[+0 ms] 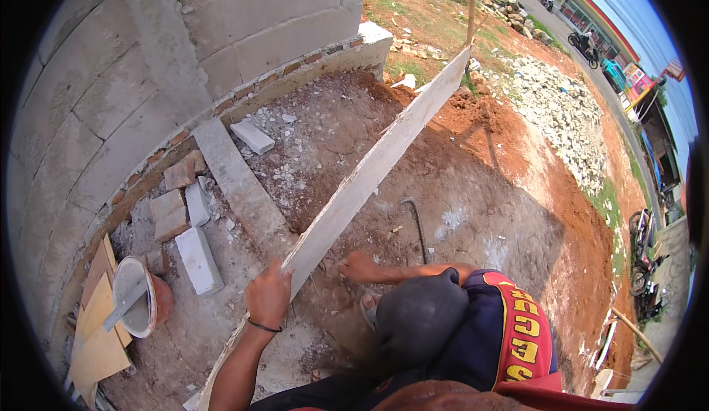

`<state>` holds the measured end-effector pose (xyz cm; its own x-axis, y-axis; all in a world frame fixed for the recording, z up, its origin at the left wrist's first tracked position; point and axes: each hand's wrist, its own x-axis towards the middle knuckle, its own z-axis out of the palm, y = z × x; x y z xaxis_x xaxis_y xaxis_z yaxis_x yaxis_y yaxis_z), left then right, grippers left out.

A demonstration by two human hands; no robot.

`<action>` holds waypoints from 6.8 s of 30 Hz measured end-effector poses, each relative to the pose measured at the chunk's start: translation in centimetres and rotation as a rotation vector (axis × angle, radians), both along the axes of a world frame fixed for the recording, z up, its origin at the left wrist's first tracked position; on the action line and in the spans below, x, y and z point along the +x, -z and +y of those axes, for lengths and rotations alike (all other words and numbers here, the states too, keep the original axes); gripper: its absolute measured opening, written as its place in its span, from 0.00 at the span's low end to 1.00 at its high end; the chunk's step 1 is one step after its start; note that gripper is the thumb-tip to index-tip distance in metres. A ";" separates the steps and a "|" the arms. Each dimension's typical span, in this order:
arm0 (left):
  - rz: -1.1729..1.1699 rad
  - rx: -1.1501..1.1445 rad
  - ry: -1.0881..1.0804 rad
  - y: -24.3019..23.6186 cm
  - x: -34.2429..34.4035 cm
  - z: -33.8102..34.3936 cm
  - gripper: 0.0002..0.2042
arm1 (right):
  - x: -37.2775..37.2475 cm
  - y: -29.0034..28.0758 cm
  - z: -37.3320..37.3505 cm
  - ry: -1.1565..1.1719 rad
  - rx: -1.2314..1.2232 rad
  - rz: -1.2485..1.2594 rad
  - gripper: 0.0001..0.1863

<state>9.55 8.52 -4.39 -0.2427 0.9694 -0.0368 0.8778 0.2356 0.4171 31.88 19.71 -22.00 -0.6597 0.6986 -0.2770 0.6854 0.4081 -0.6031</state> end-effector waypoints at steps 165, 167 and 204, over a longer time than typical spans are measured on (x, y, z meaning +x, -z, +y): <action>-0.035 0.122 0.023 -0.1 3.3 4.4 0.13 | -3.4 -0.9 -1.0 0.021 -0.335 0.143 0.22; -0.019 0.053 0.009 -0.8 2.4 4.2 0.15 | -4.3 -0.3 -0.9 -0.007 -0.336 0.159 0.23; 0.076 0.166 -0.032 1.1 -2.3 0.0 0.17 | -3.8 -4.7 -0.3 -0.012 -0.331 -0.096 0.21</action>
<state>7.25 8.51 -5.50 -0.2694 0.9524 0.1428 0.9015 0.1972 0.3852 28.13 19.40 -17.26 -0.6276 0.5525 -0.5485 0.7414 0.2094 -0.6375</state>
